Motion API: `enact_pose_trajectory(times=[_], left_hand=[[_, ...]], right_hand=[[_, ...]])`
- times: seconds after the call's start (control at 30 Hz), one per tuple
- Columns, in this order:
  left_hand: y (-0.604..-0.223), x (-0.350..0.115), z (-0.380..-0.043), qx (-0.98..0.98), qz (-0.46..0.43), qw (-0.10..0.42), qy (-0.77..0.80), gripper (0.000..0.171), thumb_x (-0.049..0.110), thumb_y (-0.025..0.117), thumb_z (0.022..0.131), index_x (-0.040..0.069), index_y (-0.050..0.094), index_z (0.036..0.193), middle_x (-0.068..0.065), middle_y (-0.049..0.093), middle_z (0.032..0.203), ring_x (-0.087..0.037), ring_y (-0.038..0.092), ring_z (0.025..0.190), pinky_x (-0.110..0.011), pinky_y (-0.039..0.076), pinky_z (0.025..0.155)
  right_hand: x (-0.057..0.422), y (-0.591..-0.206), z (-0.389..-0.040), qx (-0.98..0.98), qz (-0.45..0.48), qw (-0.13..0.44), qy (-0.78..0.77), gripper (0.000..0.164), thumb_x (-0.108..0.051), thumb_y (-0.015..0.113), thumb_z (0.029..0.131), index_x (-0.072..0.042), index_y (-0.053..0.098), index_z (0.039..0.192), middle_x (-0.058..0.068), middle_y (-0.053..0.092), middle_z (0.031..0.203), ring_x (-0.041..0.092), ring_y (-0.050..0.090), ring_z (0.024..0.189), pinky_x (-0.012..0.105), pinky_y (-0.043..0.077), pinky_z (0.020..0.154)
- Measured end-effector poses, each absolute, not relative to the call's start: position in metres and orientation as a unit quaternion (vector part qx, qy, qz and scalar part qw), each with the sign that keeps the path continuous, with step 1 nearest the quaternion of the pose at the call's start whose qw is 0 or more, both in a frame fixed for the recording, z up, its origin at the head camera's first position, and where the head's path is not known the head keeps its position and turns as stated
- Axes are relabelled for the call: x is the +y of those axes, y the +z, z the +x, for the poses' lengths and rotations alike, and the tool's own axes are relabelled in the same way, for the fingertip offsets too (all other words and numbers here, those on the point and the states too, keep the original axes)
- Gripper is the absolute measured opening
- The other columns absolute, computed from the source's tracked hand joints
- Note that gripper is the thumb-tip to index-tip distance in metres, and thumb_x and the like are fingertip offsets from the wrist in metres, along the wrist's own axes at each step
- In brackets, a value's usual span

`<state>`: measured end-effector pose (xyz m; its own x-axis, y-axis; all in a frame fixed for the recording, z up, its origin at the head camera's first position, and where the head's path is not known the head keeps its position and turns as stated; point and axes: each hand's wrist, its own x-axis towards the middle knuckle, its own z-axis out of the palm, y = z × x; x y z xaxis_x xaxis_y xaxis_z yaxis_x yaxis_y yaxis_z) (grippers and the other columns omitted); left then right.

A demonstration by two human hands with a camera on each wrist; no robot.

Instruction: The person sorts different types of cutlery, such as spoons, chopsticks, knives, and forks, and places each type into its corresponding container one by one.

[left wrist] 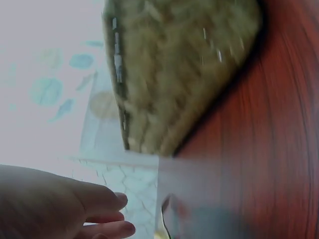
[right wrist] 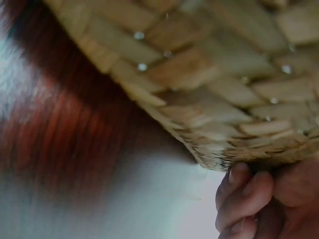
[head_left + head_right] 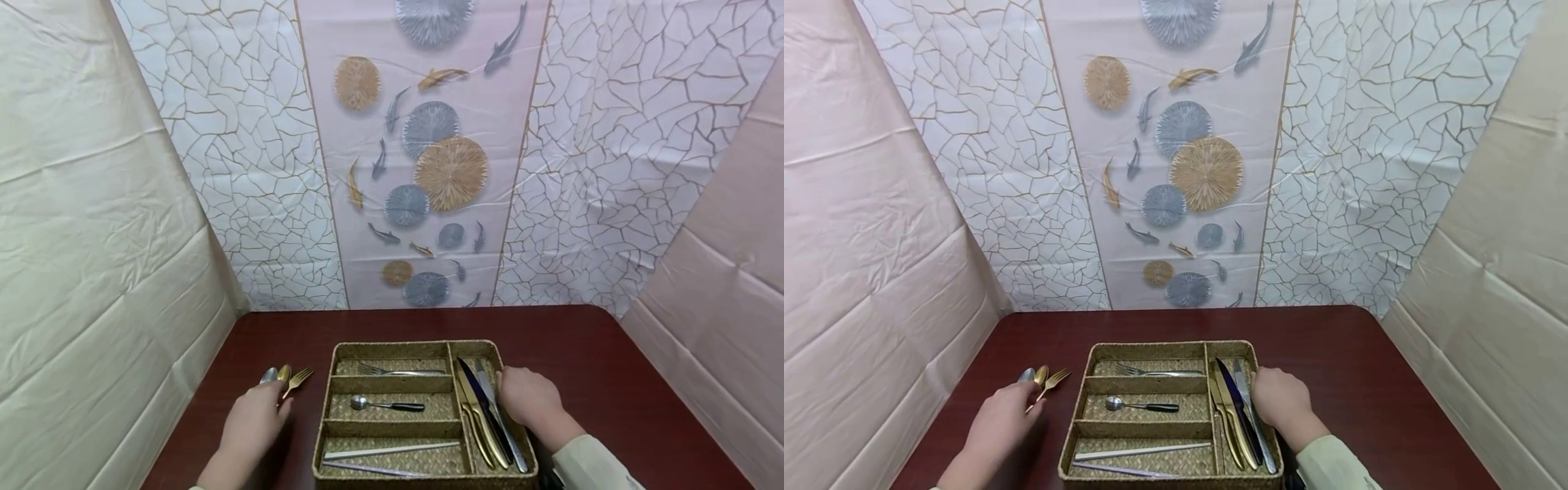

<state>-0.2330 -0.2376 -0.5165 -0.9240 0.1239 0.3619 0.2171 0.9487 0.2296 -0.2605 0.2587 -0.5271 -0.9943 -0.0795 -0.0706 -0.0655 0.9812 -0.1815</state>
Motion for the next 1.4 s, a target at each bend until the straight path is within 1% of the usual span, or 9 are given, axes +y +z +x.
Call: enact_pose_trajectory(times=[0.07, 0.2, 0.43, 0.67, 0.9, 1.17, 1.27, 1.4], left_hand=[[-0.518, -0.246, -0.234, -0.974, -0.076, 0.162, -0.135, 0.016, 0.012, 0.087, 0.087, 0.011, 0.071, 0.087, -0.008, 0.072, 0.082, -0.041, 0.072, 0.072, -0.06, 0.055, 0.062], [-0.524, -0.254, -0.237, -0.977, -0.069, 0.152, -0.136, 0.023, 0.01, 0.086, 0.086, 0.015, 0.064, 0.08, -0.005, 0.067, 0.076, -0.039, 0.07, 0.068, -0.058, 0.053, 0.059], [-0.536, -0.258, -0.243, -0.98, -0.07, 0.137, -0.128, 0.026, 0.01, 0.086, 0.085, 0.016, 0.062, 0.077, -0.006, 0.067, 0.074, -0.04, 0.069, 0.067, -0.059, 0.053, 0.058], [-0.542, -0.258, -0.248, -0.987, -0.057, 0.101, -0.114, 0.024, 0.012, 0.089, 0.085, 0.014, 0.066, 0.079, -0.01, 0.07, 0.077, -0.039, 0.071, 0.068, -0.059, 0.055, 0.059], [-0.544, -0.258, -0.249, -0.987, -0.054, 0.101, -0.108, 0.026, 0.009, 0.088, 0.084, 0.013, 0.063, 0.076, -0.012, 0.07, 0.079, -0.042, 0.071, 0.069, -0.06, 0.055, 0.059], [-0.547, -0.259, -0.254, -0.989, -0.034, 0.085, -0.116, 0.025, 0.004, 0.075, 0.089, 0.014, 0.058, 0.073, -0.015, 0.07, 0.075, -0.043, 0.07, 0.066, -0.06, 0.054, 0.054], [-0.547, -0.258, -0.254, -0.988, -0.033, 0.09, -0.119, 0.022, 0.004, 0.075, 0.09, 0.013, 0.06, 0.075, -0.016, 0.071, 0.076, -0.044, 0.071, 0.067, -0.061, 0.054, 0.054], [-0.543, -0.254, -0.252, -0.985, -0.046, 0.111, -0.125, 0.017, 0.006, 0.076, 0.09, 0.015, 0.067, 0.078, -0.013, 0.071, 0.075, -0.043, 0.071, 0.066, -0.06, 0.054, 0.055]], right_hand=[[0.258, -0.526, -0.26, 0.995, -0.033, 0.039, -0.084, 0.04, -0.025, 0.046, 0.118, -0.011, 0.07, 0.089, 0.005, 0.055, 0.066, 0.022, 0.058, 0.056, 0.046, 0.052, 0.054], [0.257, -0.525, -0.261, 0.995, -0.031, 0.043, -0.083, 0.038, -0.026, 0.046, 0.118, -0.008, 0.073, 0.098, 0.007, 0.059, 0.07, 0.024, 0.061, 0.06, 0.048, 0.055, 0.056], [0.257, -0.525, -0.26, 0.995, -0.028, 0.035, -0.086, 0.036, -0.025, 0.048, 0.117, -0.006, 0.074, 0.099, 0.008, 0.064, 0.074, 0.025, 0.064, 0.063, 0.051, 0.057, 0.058], [0.257, -0.525, -0.26, 0.996, -0.03, 0.023, -0.086, 0.036, -0.025, 0.049, 0.116, -0.006, 0.074, 0.098, 0.01, 0.066, 0.077, 0.028, 0.066, 0.066, 0.053, 0.058, 0.06], [0.257, -0.525, -0.259, 0.995, -0.031, 0.021, -0.093, 0.035, -0.024, 0.049, 0.116, -0.006, 0.073, 0.097, 0.009, 0.065, 0.075, 0.027, 0.066, 0.065, 0.053, 0.058, 0.06], [0.257, -0.525, -0.259, 0.995, -0.03, 0.026, -0.096, 0.036, -0.024, 0.048, 0.117, -0.006, 0.073, 0.099, 0.009, 0.064, 0.075, 0.027, 0.065, 0.065, 0.052, 0.058, 0.06], [0.257, -0.525, -0.259, 0.994, -0.032, 0.026, -0.098, 0.036, -0.025, 0.048, 0.117, -0.005, 0.073, 0.099, 0.01, 0.065, 0.075, 0.027, 0.065, 0.064, 0.052, 0.057, 0.06], [0.259, -0.526, -0.259, 0.994, -0.034, 0.026, -0.098, 0.036, -0.025, 0.048, 0.117, -0.004, 0.073, 0.102, 0.01, 0.066, 0.077, 0.026, 0.065, 0.065, 0.052, 0.057, 0.06]])
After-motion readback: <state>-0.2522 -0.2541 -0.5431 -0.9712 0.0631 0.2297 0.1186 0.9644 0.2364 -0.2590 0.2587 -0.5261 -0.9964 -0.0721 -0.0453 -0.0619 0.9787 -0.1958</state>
